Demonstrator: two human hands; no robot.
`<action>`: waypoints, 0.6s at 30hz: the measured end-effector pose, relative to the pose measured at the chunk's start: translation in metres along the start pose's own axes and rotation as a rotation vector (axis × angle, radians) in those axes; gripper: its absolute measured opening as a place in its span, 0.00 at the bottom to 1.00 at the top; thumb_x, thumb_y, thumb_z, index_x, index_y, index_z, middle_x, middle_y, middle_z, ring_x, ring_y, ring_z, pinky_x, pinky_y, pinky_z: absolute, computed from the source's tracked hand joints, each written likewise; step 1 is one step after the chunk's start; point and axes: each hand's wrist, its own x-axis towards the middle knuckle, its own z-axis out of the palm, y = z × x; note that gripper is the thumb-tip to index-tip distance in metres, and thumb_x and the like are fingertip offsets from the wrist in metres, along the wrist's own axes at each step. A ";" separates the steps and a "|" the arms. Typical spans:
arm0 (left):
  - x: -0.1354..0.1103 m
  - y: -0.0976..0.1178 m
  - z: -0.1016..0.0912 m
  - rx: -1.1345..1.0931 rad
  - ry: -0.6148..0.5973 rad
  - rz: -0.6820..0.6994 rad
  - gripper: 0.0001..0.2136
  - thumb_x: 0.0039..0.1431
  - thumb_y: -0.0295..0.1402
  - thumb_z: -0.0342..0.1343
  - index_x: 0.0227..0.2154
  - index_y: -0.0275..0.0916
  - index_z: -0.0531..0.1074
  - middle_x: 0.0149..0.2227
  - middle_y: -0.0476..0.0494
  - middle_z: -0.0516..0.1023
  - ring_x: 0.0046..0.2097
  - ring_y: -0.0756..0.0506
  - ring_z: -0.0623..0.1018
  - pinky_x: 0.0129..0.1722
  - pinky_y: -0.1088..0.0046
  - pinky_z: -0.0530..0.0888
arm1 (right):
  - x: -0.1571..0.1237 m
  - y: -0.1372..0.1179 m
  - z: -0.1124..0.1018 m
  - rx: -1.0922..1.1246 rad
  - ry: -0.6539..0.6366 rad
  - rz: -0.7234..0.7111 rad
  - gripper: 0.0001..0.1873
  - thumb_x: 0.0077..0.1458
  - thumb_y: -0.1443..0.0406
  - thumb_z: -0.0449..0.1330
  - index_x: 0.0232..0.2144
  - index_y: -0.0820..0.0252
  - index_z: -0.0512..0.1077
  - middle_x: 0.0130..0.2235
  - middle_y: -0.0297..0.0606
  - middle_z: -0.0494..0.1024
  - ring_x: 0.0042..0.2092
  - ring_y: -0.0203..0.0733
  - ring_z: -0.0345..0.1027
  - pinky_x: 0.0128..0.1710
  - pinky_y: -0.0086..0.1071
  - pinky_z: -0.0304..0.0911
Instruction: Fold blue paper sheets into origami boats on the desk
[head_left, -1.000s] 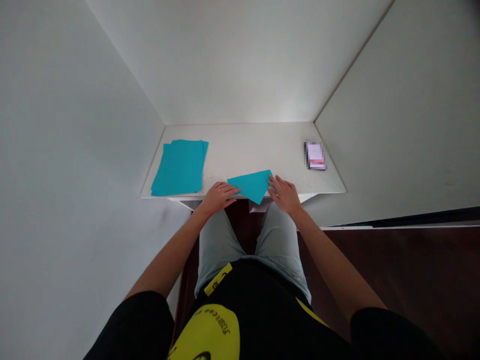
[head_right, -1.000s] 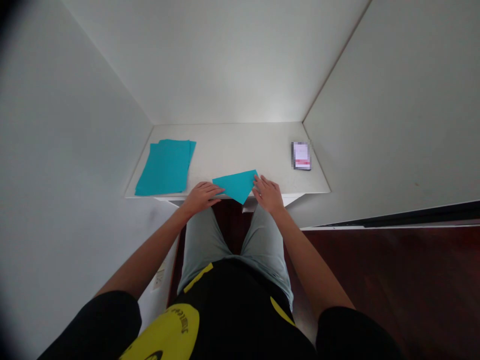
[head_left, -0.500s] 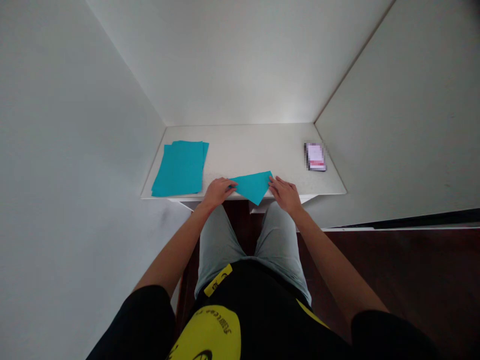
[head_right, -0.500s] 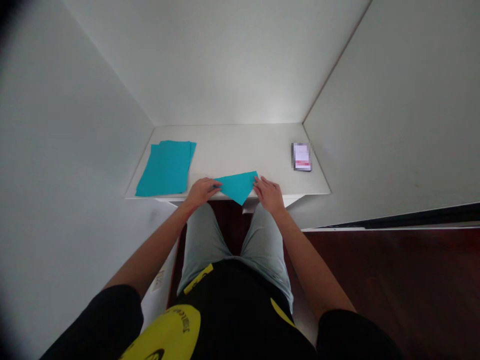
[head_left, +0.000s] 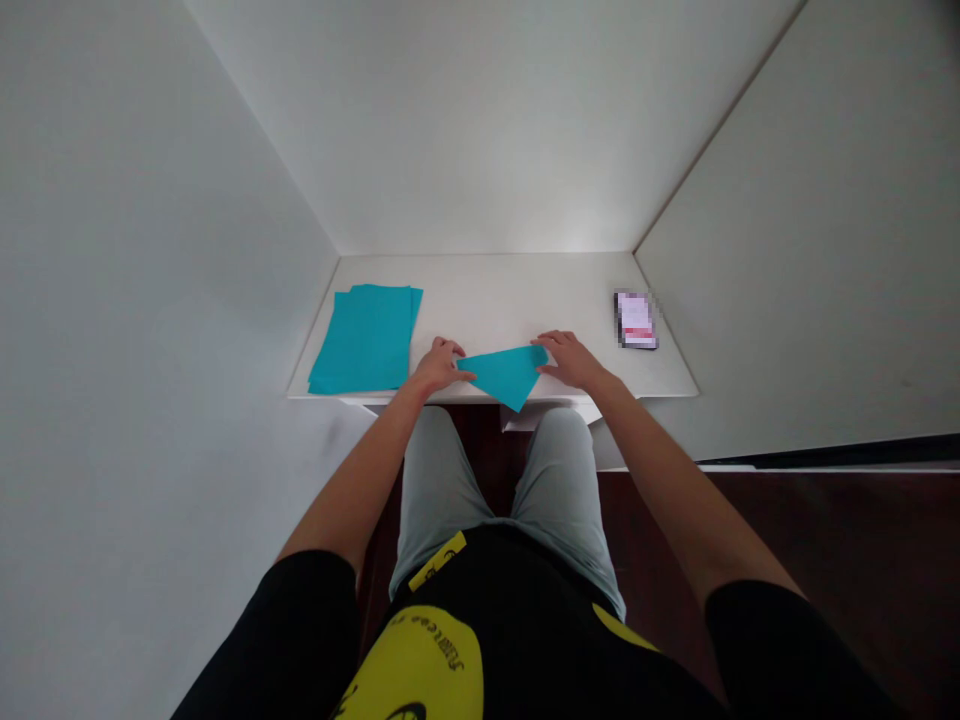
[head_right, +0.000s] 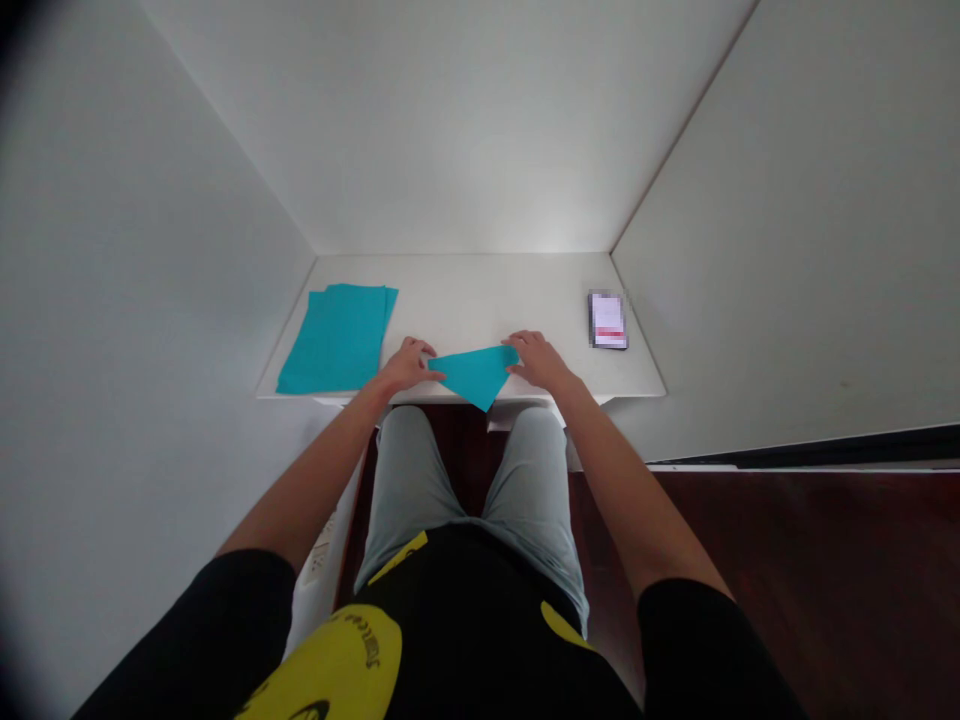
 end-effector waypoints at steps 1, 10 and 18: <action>0.001 0.001 -0.001 0.006 -0.017 -0.006 0.24 0.48 0.38 0.80 0.46 0.39 0.78 0.54 0.42 0.70 0.37 0.49 0.79 0.47 0.67 0.78 | 0.006 0.003 -0.002 0.001 -0.047 -0.008 0.31 0.62 0.63 0.69 0.66 0.58 0.73 0.68 0.52 0.73 0.67 0.63 0.65 0.67 0.55 0.63; 0.001 0.000 0.004 -0.023 -0.037 -0.001 0.27 0.49 0.35 0.78 0.51 0.41 0.75 0.41 0.48 0.80 0.38 0.44 0.78 0.41 0.67 0.75 | 0.034 -0.009 -0.028 -0.064 -0.244 -0.028 0.26 0.54 0.65 0.74 0.54 0.55 0.75 0.64 0.50 0.74 0.62 0.61 0.68 0.55 0.48 0.67; -0.032 0.005 0.017 0.203 0.103 0.313 0.12 0.67 0.32 0.63 0.50 0.49 0.85 0.47 0.42 0.85 0.54 0.37 0.79 0.58 0.54 0.69 | 0.009 -0.040 -0.035 -0.242 -0.138 -0.064 0.08 0.64 0.68 0.65 0.46 0.57 0.79 0.53 0.45 0.82 0.55 0.53 0.74 0.54 0.44 0.60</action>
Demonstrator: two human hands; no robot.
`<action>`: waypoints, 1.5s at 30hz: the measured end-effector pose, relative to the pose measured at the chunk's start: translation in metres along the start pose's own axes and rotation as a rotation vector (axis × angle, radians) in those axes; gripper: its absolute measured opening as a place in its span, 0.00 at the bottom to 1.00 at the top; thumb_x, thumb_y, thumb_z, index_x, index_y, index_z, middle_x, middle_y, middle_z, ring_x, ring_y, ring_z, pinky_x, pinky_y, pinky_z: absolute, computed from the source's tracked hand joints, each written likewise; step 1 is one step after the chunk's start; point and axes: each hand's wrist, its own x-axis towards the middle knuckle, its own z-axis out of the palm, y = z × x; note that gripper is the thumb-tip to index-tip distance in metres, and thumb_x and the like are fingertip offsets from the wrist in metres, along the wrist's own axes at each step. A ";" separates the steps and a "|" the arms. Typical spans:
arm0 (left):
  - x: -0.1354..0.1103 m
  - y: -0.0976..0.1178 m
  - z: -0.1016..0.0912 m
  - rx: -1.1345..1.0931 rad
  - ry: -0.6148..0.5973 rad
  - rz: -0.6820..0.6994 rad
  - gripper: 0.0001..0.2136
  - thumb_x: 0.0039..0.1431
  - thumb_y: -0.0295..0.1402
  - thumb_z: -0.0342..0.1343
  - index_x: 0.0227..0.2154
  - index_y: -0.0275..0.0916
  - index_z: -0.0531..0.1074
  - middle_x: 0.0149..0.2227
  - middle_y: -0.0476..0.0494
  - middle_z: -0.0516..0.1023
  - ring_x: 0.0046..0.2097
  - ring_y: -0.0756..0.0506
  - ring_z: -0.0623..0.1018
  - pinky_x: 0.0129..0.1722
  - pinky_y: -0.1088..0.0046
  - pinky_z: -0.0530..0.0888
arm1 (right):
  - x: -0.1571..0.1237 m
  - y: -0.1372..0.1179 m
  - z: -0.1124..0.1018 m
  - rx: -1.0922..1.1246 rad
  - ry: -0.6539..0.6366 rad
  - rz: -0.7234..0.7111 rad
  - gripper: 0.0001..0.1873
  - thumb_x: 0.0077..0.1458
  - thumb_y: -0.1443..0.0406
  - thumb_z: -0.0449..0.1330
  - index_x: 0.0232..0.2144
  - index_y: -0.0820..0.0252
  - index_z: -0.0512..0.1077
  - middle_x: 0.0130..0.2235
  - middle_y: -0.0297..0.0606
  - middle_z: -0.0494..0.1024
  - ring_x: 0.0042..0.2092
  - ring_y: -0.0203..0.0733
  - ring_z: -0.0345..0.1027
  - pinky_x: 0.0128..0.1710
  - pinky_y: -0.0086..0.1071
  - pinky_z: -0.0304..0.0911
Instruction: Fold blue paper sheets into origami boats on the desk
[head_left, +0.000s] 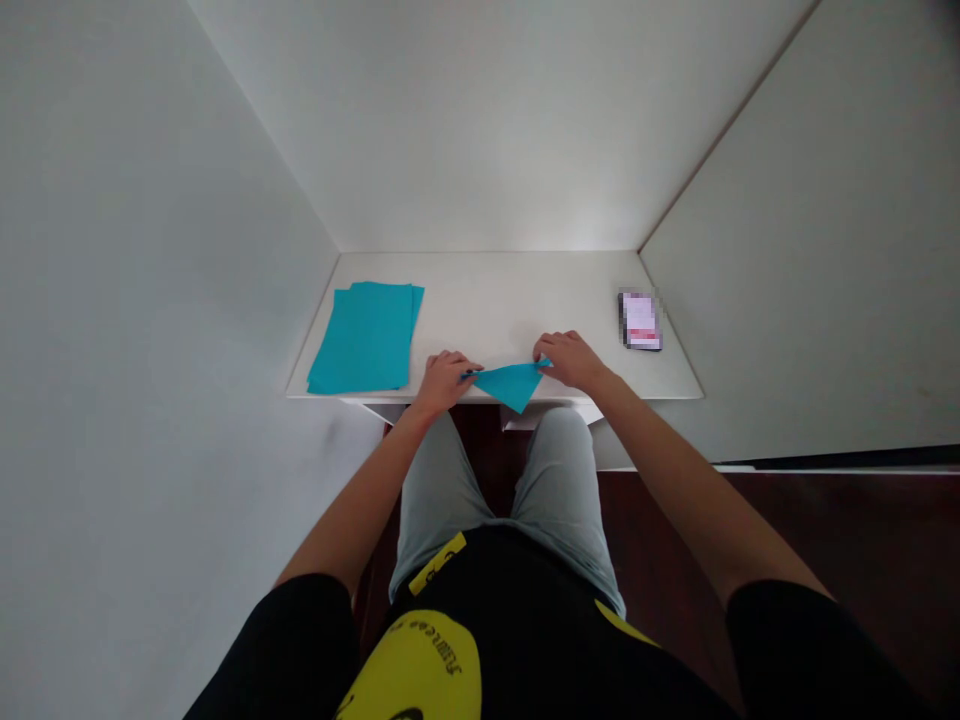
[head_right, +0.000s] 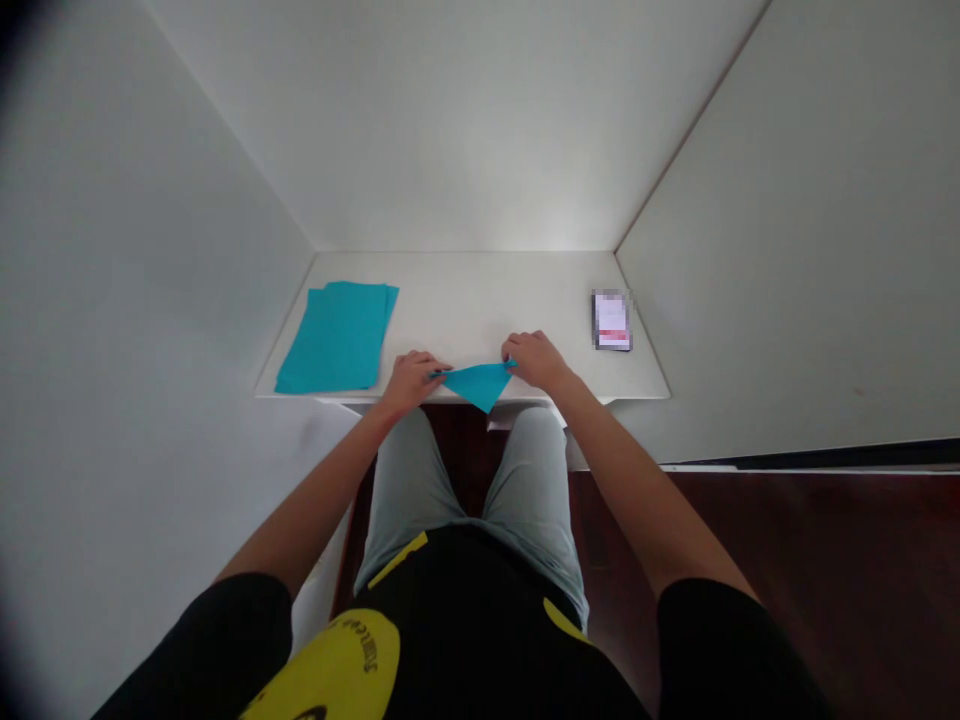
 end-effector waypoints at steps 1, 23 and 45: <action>-0.006 0.004 0.002 0.035 0.016 0.032 0.14 0.68 0.30 0.61 0.51 0.50 0.85 0.50 0.41 0.85 0.56 0.37 0.78 0.59 0.53 0.69 | -0.003 -0.006 0.002 -0.015 0.005 -0.001 0.10 0.65 0.69 0.63 0.47 0.57 0.79 0.53 0.46 0.83 0.54 0.53 0.75 0.55 0.44 0.60; -0.054 0.022 0.039 0.055 0.059 0.116 0.30 0.75 0.34 0.49 0.77 0.41 0.58 0.77 0.39 0.60 0.79 0.40 0.59 0.79 0.50 0.54 | -0.059 -0.058 0.090 0.275 0.259 0.155 0.47 0.73 0.44 0.52 0.80 0.63 0.46 0.79 0.55 0.51 0.80 0.59 0.46 0.78 0.61 0.45; -0.008 -0.004 0.000 -0.287 0.105 -0.304 0.09 0.66 0.40 0.63 0.45 0.44 0.81 0.35 0.51 0.82 0.38 0.45 0.79 0.43 0.69 0.74 | -0.043 -0.046 0.081 0.450 0.462 0.553 0.23 0.71 0.46 0.52 0.40 0.54 0.78 0.41 0.42 0.83 0.48 0.53 0.74 0.55 0.49 0.55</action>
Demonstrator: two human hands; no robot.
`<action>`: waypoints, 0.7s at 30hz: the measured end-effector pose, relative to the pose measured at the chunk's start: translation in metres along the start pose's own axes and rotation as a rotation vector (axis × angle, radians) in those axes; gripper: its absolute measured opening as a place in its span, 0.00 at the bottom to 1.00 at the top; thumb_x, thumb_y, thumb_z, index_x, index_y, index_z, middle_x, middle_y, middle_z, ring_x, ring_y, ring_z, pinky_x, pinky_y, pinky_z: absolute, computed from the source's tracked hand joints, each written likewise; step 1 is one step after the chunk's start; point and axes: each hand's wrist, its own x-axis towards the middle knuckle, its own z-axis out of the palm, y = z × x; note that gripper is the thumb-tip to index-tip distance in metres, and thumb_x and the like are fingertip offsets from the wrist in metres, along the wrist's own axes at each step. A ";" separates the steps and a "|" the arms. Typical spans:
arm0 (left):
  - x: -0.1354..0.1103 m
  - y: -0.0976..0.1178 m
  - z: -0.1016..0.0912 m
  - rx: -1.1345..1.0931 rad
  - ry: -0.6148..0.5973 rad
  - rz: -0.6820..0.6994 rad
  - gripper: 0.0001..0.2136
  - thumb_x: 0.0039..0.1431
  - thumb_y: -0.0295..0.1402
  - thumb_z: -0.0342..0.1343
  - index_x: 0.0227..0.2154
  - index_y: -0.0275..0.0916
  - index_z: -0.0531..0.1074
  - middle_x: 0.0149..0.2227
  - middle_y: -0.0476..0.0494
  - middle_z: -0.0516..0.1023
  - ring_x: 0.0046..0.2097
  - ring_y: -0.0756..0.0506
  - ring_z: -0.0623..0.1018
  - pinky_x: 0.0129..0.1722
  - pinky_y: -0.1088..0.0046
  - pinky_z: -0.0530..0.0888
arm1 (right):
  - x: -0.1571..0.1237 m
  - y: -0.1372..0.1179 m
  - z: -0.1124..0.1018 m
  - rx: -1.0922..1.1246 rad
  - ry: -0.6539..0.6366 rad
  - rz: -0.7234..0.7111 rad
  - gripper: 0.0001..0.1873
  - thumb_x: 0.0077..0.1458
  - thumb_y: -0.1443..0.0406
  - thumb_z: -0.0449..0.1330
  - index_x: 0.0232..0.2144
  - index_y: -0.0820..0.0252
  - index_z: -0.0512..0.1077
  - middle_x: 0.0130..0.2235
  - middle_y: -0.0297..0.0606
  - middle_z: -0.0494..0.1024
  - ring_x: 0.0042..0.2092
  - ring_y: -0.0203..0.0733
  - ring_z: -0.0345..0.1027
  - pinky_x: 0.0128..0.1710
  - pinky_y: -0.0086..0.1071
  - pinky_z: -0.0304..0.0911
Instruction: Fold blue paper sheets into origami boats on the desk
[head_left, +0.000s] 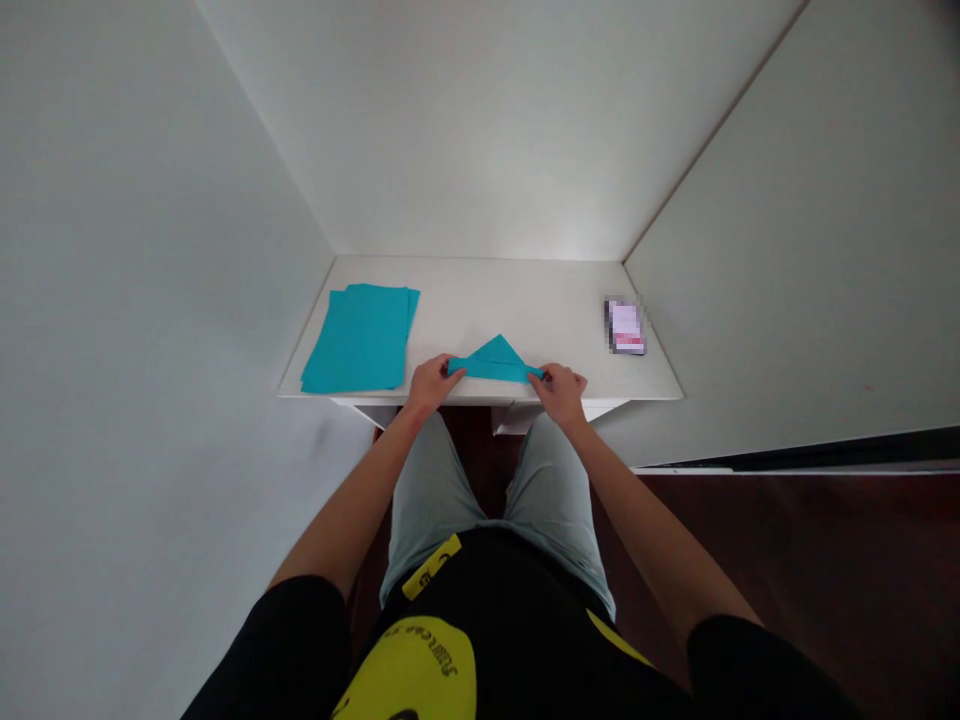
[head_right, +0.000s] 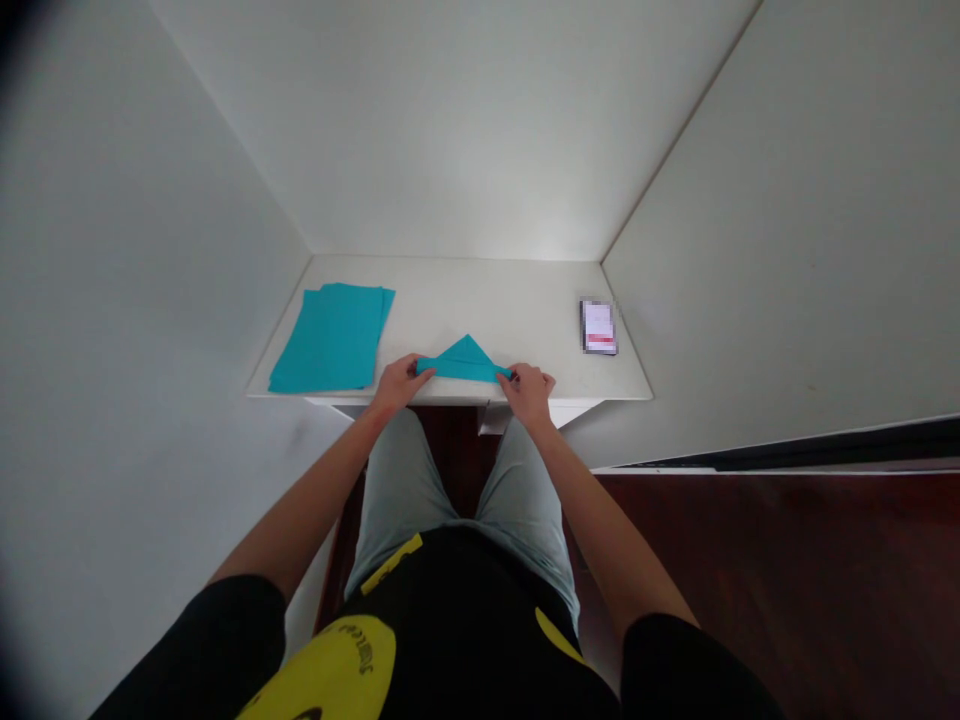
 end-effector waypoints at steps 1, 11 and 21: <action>0.002 0.000 0.003 0.028 0.007 -0.012 0.10 0.66 0.41 0.64 0.47 0.44 0.81 0.35 0.50 0.82 0.39 0.44 0.79 0.43 0.69 0.74 | 0.004 -0.001 0.001 -0.030 0.009 0.005 0.22 0.72 0.47 0.53 0.40 0.54 0.78 0.43 0.43 0.83 0.49 0.54 0.73 0.55 0.49 0.54; -0.008 -0.006 0.013 0.144 0.094 0.212 0.10 0.72 0.40 0.59 0.43 0.45 0.85 0.53 0.40 0.84 0.55 0.39 0.80 0.60 0.60 0.72 | 0.018 0.001 -0.001 -0.124 -0.040 -0.024 0.19 0.74 0.52 0.52 0.45 0.54 0.79 0.48 0.46 0.82 0.52 0.55 0.71 0.53 0.48 0.56; -0.002 -0.007 0.007 0.111 -0.048 0.239 0.11 0.71 0.39 0.61 0.50 0.47 0.84 0.50 0.42 0.83 0.53 0.40 0.80 0.59 0.60 0.71 | 0.027 0.006 -0.009 -0.192 -0.010 -0.191 0.19 0.75 0.57 0.51 0.46 0.55 0.81 0.48 0.48 0.82 0.52 0.55 0.71 0.53 0.48 0.59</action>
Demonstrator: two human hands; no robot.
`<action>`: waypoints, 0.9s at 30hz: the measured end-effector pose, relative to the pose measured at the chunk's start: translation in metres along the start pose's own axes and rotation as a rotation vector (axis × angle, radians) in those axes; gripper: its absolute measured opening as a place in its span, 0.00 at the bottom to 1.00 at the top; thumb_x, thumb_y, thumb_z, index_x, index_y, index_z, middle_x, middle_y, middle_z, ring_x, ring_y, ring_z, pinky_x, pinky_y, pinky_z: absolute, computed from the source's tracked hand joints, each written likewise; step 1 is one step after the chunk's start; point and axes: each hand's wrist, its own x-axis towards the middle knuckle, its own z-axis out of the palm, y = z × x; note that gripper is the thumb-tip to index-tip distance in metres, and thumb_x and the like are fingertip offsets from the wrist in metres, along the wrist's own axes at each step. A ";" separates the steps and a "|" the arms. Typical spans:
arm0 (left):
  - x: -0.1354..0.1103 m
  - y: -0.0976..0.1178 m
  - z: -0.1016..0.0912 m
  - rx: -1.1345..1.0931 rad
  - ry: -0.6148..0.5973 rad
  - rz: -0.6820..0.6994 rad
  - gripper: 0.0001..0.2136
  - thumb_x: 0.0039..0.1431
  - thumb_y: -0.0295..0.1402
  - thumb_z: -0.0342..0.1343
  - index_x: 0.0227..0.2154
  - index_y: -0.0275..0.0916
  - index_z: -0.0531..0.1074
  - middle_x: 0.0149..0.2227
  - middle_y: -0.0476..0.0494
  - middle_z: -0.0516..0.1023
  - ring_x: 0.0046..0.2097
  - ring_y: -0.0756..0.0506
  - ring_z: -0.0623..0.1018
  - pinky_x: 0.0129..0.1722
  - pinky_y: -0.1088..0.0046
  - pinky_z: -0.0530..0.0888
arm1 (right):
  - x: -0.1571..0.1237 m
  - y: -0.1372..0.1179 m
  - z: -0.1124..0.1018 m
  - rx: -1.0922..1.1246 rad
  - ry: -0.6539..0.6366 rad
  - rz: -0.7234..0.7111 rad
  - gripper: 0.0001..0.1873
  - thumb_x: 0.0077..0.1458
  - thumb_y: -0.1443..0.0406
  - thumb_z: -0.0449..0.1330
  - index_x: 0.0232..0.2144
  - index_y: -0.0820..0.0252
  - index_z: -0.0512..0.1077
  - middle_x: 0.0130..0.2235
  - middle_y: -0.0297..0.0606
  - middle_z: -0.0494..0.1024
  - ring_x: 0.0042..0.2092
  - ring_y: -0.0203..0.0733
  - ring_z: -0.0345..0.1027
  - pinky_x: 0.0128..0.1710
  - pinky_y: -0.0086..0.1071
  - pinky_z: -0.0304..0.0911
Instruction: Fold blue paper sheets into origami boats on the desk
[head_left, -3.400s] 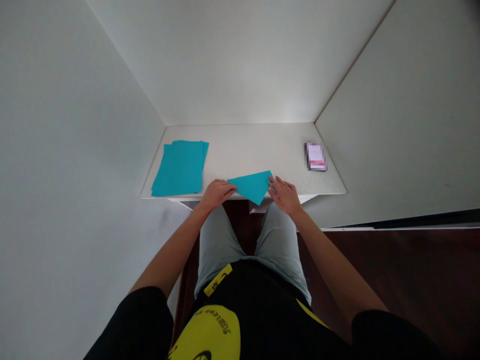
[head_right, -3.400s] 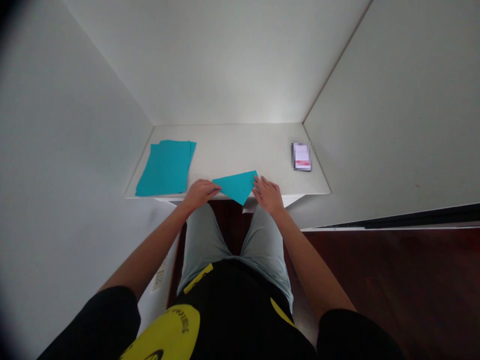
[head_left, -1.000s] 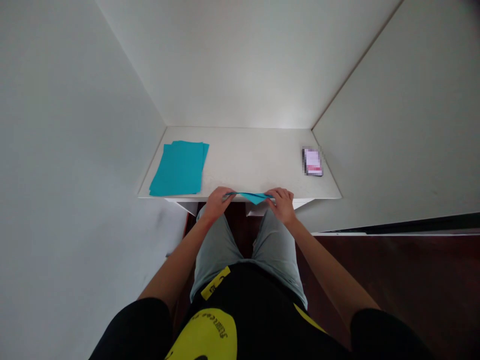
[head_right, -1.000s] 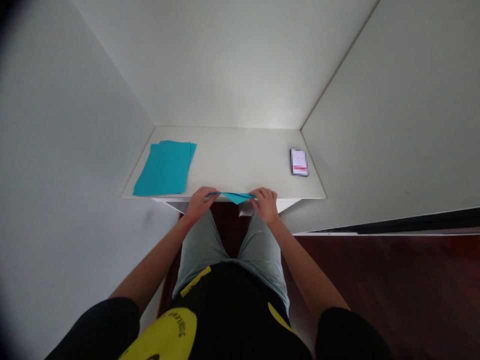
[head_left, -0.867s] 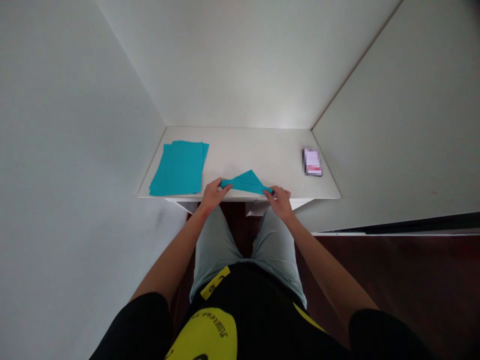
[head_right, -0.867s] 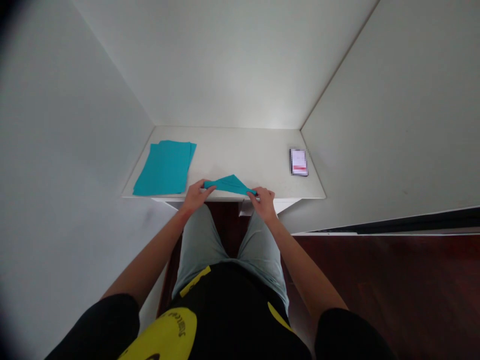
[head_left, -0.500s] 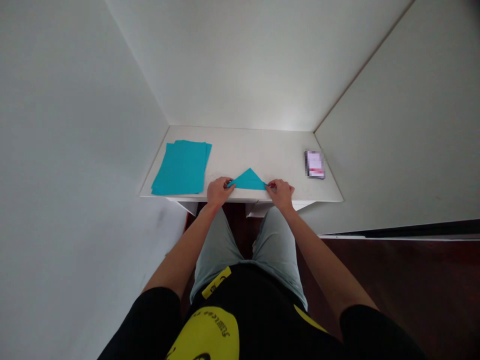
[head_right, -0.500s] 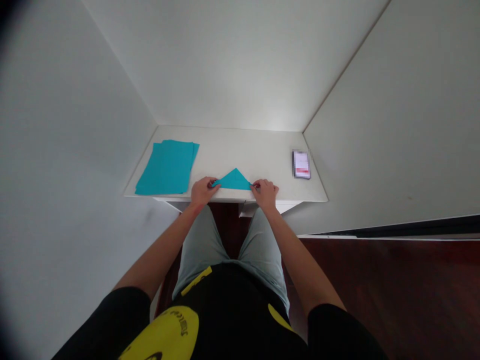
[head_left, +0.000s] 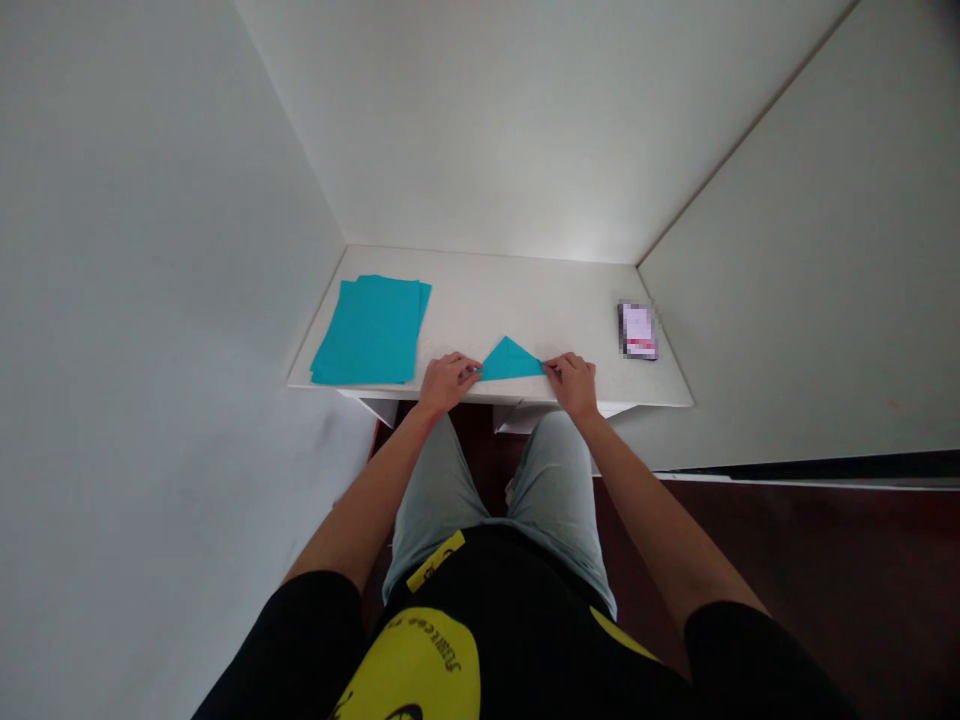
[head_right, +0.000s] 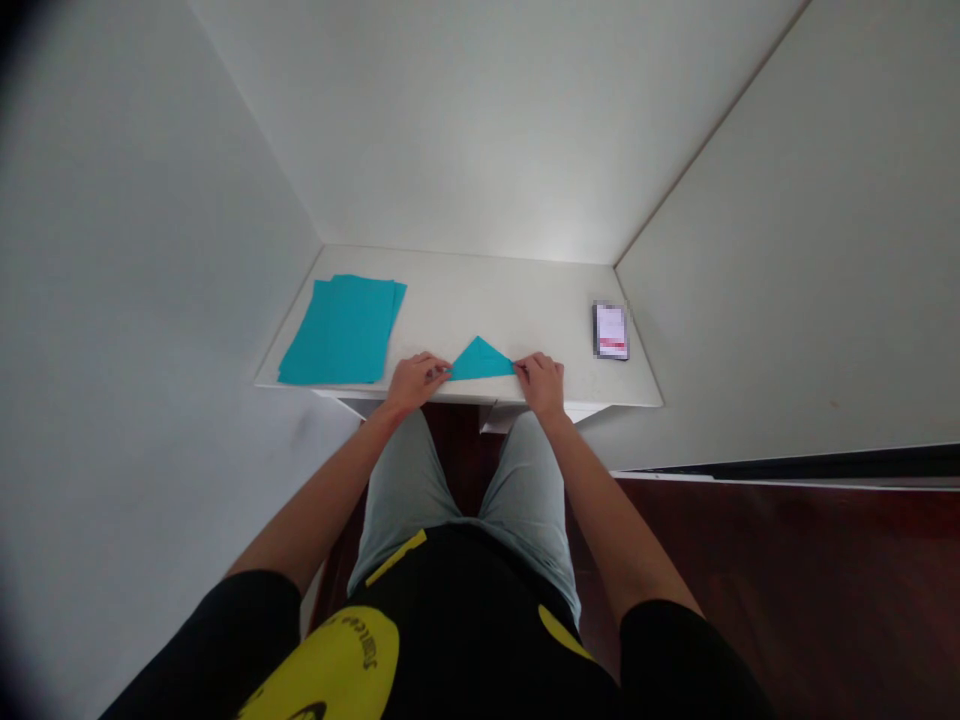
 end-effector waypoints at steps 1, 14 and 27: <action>0.000 0.000 0.000 0.019 0.002 0.011 0.13 0.71 0.39 0.61 0.54 0.49 0.83 0.52 0.41 0.82 0.55 0.39 0.80 0.59 0.59 0.70 | -0.001 -0.003 -0.002 -0.030 -0.016 -0.026 0.19 0.75 0.58 0.51 0.47 0.55 0.81 0.49 0.48 0.82 0.52 0.55 0.71 0.54 0.48 0.59; -0.008 0.001 0.000 0.104 -0.050 0.091 0.17 0.72 0.38 0.58 0.60 0.53 0.79 0.64 0.44 0.78 0.64 0.36 0.72 0.64 0.54 0.66 | -0.046 -0.024 0.011 0.024 -0.082 -0.165 0.32 0.76 0.53 0.47 0.72 0.63 0.65 0.74 0.53 0.66 0.73 0.56 0.60 0.72 0.53 0.55; -0.012 0.000 0.012 -0.008 -0.001 0.206 0.11 0.64 0.41 0.70 0.45 0.43 0.84 0.42 0.44 0.84 0.40 0.44 0.82 0.46 0.64 0.76 | -0.054 -0.001 0.018 0.220 0.029 -0.147 0.22 0.73 0.50 0.57 0.60 0.49 0.78 0.62 0.44 0.81 0.62 0.58 0.72 0.64 0.56 0.62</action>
